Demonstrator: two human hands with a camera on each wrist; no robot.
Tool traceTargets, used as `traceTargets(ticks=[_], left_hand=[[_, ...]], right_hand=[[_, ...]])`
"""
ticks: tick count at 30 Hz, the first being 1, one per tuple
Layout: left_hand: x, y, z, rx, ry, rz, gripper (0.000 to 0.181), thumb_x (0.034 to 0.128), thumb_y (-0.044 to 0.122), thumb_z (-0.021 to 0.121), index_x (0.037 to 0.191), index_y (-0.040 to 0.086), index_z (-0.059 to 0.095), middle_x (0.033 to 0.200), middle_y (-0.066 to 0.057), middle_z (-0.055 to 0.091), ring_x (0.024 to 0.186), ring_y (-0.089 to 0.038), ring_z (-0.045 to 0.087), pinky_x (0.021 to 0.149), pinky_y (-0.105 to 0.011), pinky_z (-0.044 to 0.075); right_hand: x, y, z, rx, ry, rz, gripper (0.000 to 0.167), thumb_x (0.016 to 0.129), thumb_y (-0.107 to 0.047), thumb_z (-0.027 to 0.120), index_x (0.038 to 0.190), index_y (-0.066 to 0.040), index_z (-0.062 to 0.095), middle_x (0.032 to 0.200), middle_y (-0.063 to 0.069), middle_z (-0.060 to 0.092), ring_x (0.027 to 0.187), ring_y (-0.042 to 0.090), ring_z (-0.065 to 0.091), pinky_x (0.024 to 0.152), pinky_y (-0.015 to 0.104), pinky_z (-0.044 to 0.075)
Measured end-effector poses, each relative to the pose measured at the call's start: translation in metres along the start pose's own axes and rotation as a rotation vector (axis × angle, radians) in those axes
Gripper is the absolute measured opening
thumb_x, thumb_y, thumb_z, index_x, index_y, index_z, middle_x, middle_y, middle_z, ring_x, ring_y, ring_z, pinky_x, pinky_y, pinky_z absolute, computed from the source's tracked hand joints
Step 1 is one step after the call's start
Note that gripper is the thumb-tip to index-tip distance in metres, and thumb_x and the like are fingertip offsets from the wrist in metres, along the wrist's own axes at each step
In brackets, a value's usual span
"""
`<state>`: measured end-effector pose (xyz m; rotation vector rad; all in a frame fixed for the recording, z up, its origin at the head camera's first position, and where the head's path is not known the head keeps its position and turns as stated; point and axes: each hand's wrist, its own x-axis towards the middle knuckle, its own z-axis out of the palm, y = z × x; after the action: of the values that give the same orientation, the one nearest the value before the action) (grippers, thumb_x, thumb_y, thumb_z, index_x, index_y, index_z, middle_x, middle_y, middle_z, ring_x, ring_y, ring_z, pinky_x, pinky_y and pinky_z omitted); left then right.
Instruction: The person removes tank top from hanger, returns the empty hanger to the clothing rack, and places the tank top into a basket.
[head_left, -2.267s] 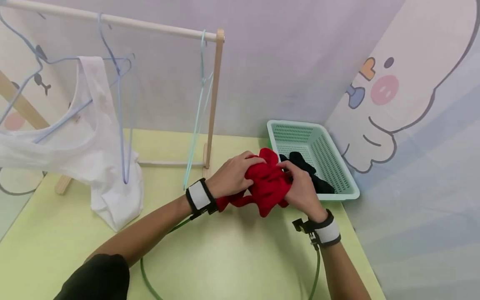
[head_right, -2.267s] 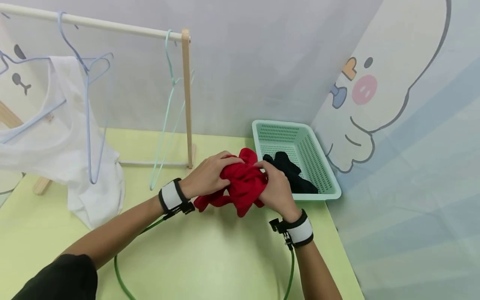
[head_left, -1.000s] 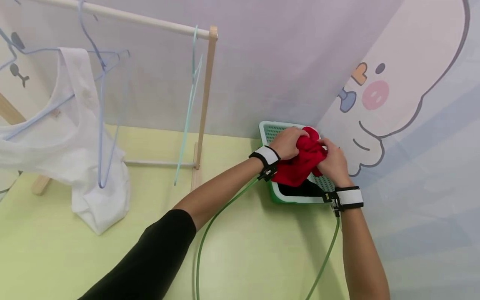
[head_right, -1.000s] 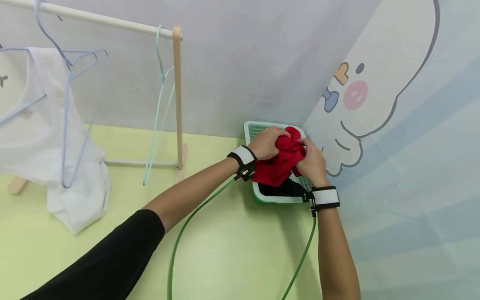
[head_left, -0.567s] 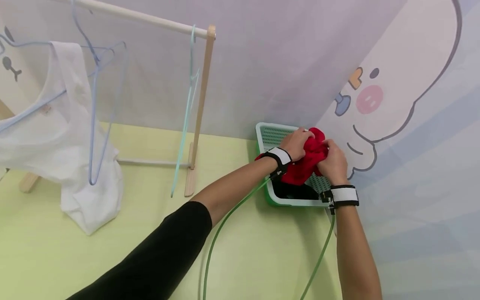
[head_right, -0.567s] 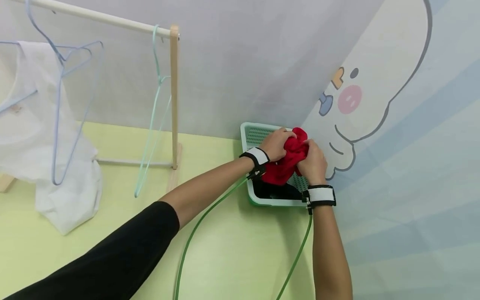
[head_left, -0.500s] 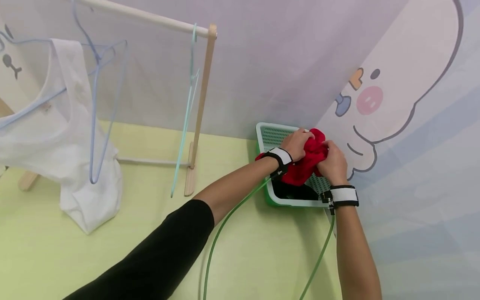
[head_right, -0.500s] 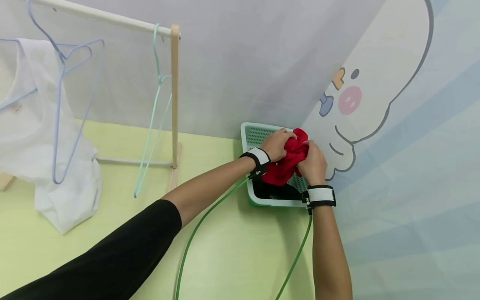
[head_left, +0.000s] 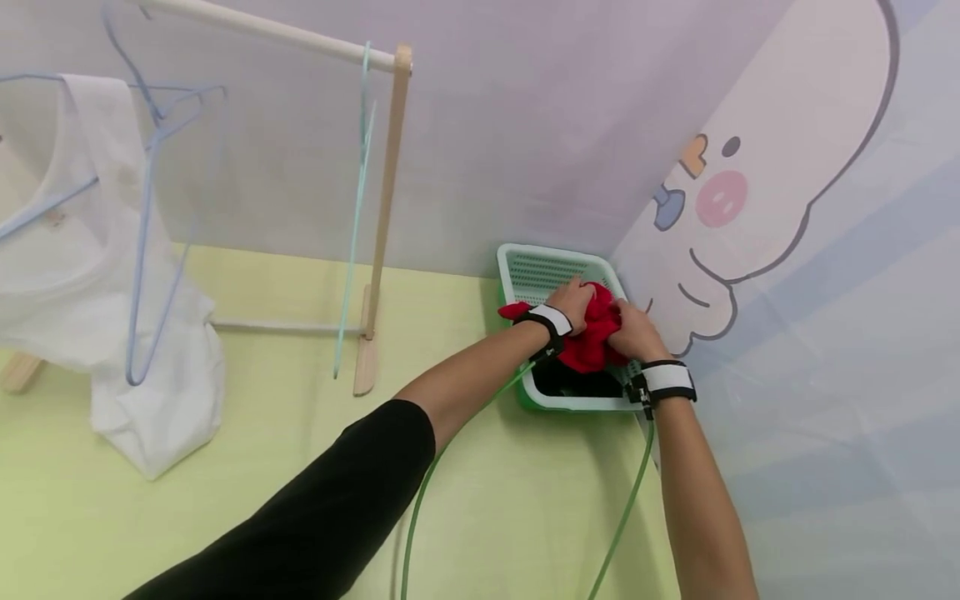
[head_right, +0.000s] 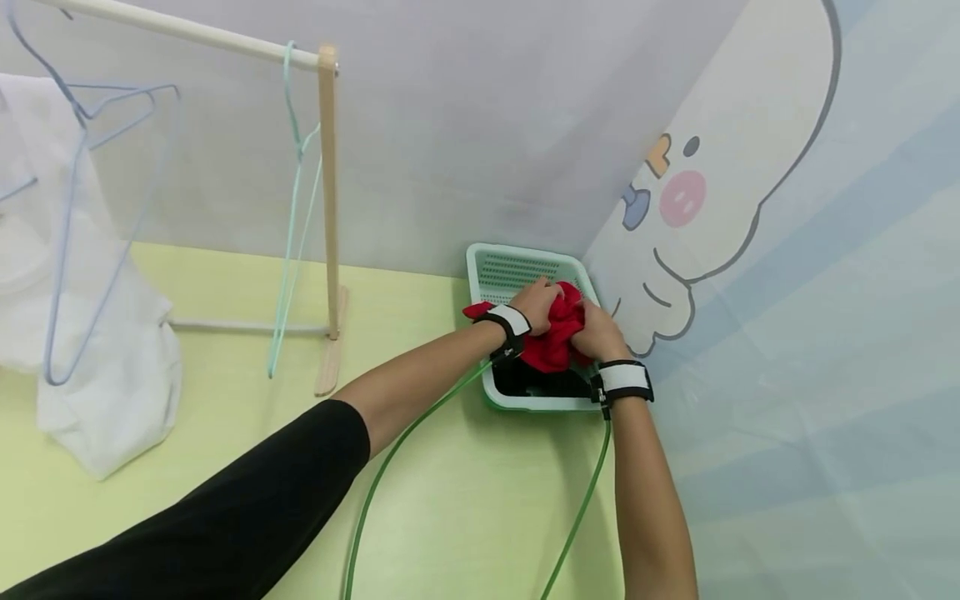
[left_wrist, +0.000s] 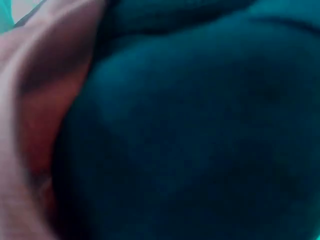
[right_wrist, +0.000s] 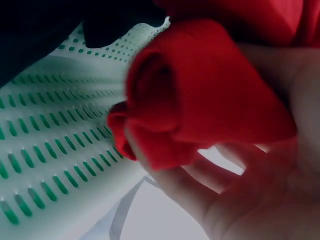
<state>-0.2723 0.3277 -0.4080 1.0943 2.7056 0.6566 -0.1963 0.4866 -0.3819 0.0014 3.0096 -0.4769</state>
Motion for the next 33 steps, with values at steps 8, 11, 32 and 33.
traceTargets(ticks=[8, 11, 32, 33], left_hand=[[0.008, -0.001, 0.008, 0.13, -0.168, -0.019, 0.034, 0.1044, 0.021, 0.065, 0.137, 0.012, 0.066, 0.141, -0.011, 0.059, 0.126, -0.023, 0.061, 0.1, -0.031, 0.053], [0.014, -0.003, 0.013, 0.192, -0.222, 0.002, 0.034, 0.1052, 0.02, 0.062, 0.138, 0.011, 0.067, 0.142, -0.012, 0.06, 0.128, -0.022, 0.059, 0.098, -0.032, 0.054], [-0.001, -0.007, 0.012, 0.342, -0.354, 0.093, 0.029, 0.11, 0.025, 0.048, 0.125, 0.016, 0.072, 0.133, -0.006, 0.071, 0.111, -0.019, 0.067, 0.095, -0.038, 0.054], [-0.003, -0.006, 0.009, 0.339, -0.353, 0.096, 0.028, 0.11, 0.024, 0.048, 0.123, 0.016, 0.071, 0.131, -0.006, 0.071, 0.107, -0.019, 0.066, 0.092, -0.037, 0.053]], right_hand=[[0.004, -0.005, -0.002, -0.061, -0.289, -0.045, 0.069, 0.089, 0.0, 0.054, 0.153, 0.022, 0.035, 0.146, 0.043, 0.051, 0.116, 0.046, 0.057, 0.097, 0.055, 0.049], [0.006, -0.008, -0.001, -0.08, -0.358, -0.072, 0.066, 0.088, 0.002, 0.052, 0.149, 0.023, 0.04, 0.144, 0.043, 0.052, 0.117, 0.045, 0.056, 0.095, 0.053, 0.048], [0.014, -0.018, 0.01, -0.082, -0.493, -0.11, 0.043, 0.088, 0.004, 0.052, 0.13, 0.014, 0.056, 0.12, 0.028, 0.064, 0.101, 0.033, 0.058, 0.084, 0.042, 0.046], [0.013, -0.019, 0.008, -0.074, -0.489, -0.114, 0.04, 0.089, 0.004, 0.053, 0.128, 0.012, 0.057, 0.114, 0.025, 0.064, 0.097, 0.032, 0.057, 0.081, 0.042, 0.046]])
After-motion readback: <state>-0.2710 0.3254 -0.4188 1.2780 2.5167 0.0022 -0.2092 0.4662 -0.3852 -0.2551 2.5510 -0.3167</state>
